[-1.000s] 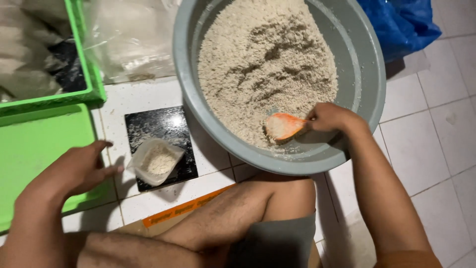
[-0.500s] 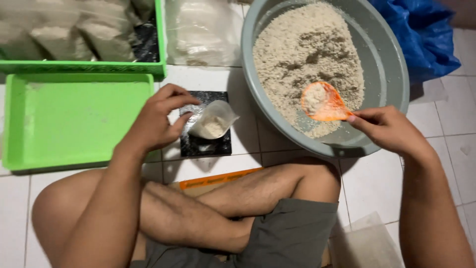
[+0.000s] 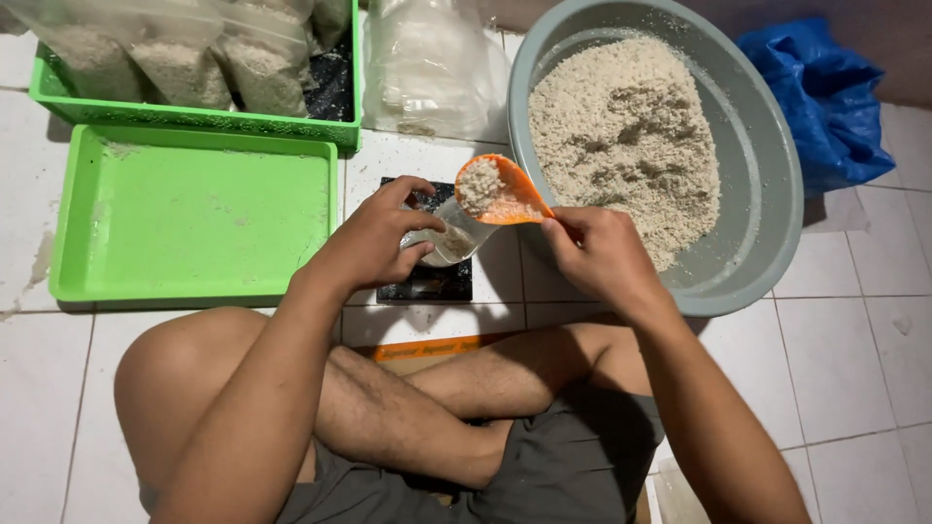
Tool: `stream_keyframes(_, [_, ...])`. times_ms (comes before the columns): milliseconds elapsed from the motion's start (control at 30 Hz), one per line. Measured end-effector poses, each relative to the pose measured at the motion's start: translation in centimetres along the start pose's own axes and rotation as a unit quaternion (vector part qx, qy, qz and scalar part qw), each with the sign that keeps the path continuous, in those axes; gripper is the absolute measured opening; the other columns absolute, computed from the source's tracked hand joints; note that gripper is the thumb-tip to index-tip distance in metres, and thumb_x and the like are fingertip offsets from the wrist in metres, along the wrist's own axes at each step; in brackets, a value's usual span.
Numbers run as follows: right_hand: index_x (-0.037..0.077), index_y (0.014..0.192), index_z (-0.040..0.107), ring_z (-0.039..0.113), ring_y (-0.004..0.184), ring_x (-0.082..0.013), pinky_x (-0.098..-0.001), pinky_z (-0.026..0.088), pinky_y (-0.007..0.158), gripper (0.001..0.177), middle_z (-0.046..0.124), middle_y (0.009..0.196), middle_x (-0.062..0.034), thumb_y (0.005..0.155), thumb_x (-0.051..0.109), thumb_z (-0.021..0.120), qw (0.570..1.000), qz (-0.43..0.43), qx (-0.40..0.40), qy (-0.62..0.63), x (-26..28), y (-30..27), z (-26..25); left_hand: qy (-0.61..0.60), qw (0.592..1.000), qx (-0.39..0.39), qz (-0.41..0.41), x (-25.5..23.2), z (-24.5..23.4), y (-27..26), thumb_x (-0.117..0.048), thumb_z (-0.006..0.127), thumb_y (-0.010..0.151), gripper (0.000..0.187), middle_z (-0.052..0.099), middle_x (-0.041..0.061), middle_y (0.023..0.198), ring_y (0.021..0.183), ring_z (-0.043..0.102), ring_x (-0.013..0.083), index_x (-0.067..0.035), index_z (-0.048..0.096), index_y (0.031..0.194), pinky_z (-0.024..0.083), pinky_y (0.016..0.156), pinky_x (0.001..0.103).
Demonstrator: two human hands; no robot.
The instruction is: Packaging grains into small plastic bags by scooping from a large basin, weighing on a digital scale, and organizing them in a tray.
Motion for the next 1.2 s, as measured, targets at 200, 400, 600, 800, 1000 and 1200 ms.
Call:
stream_keyframes(200, [0.02, 0.097, 0.07, 0.058, 0.069, -0.0216, -0.0339, 0.046, 0.059, 0.019, 0.053, 0.068, -0.0008, 0.078, 0.023, 0.068, 0.85, -0.317, -0.277, -0.315, 3.0, -2.1, 1.5, 0.02, 0.999, 0.028, -0.027, -0.2, -0.1, 0.1, -0.016, 0.074, 0.08, 0.018, 0.056, 0.014, 0.125, 0.106, 0.064, 0.0331, -0.013, 0.075, 0.098, 0.051, 0.094, 0.045])
stream_keyframes(400, [0.014, 0.096, 0.071, 0.056, 0.069, -0.023, -0.0335, 0.042, 0.059, 0.013, 0.053, 0.068, -0.0039, 0.085, 0.019, 0.066, 0.832, -0.319, -0.309, -0.332, 6.3, -4.3, -0.2, 0.02, 0.998, 0.041, -0.036, 0.2, 0.3, 0.4, -0.014, 0.074, 0.08, 0.019, 0.056, 0.014, 0.125, 0.107, 0.064, 0.0325, -0.014, 0.076, 0.099, 0.052, 0.094, 0.044])
stream_keyframes(600, [0.007, 0.101, 0.077, 0.067, 0.07, -0.0359, -0.0423, 0.049, 0.058, 0.016, 0.065, 0.069, -0.0168, 0.089, 0.014, 0.069, 0.972, -0.157, -0.162, -0.065, 2.5, -3.4, -4.5, -0.017, 0.999, 0.025, -0.015, -0.4, 0.0, 0.4, -0.01, 0.075, 0.078, 0.021, 0.056, 0.017, 0.125, 0.106, 0.063, 0.0354, -0.01, 0.075, 0.099, 0.051, 0.093, 0.046])
stream_keyframes(800, [-0.007, 0.114, 0.072, 0.054, 0.052, -0.0211, -0.0332, 0.043, 0.046, 0.028, 0.067, 0.07, -0.0151, 0.097, 0.014, 0.066, 0.985, 0.07, -0.155, -0.039, -7.7, -3.5, -9.0, -0.097, 0.995, -0.009, 0.03, -0.9, -1.0, 0.1, -0.008, 0.074, 0.072, 0.038, 0.051, 0.014, 0.132, 0.116, 0.054, 0.0313, -0.008, 0.072, 0.11, 0.046, 0.095, 0.038])
stream_keyframes(1000, [0.003, 0.098, 0.076, 0.065, 0.067, -0.0442, -0.05, 0.053, 0.063, 0.024, 0.071, 0.082, -0.0233, 0.088, 0.021, 0.064, 0.951, 0.207, -0.042, -0.223, -21.0, -1.4, -7.6, -0.179, 0.98, -0.062, -0.056, 0.1, -3.0, 0.8, -0.012, 0.078, 0.07, 0.084, 0.054, 0.017, 0.134, 0.114, 0.057, 0.0273, 0.001, 0.04, 0.144, 0.046, 0.096, 0.039])
stream_keyframes(1200, [0.001, 0.097, 0.077, 0.071, 0.073, -0.0364, -0.045, 0.056, 0.065, 0.023, 0.073, 0.089, -0.0198, 0.085, 0.01, 0.059, 0.889, 0.225, 0.073, -0.392, -30.2, 3.2, -3.5, -0.239, 0.954, -0.151, -0.1, 3.9, -3.7, 0.2, 0.003, 0.043, 0.107, 0.038, 0.05, 0.027, 0.127, 0.109, 0.052, 0.0295, 0.01, 0.032, 0.144, 0.045, 0.098, 0.038])
Point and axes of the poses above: each hand's wrist, its own y-axis towards the middle knuckle, its own z-axis out of the palm, x = y × z, the point moved 8 cm from there along y, towards the middle knuckle
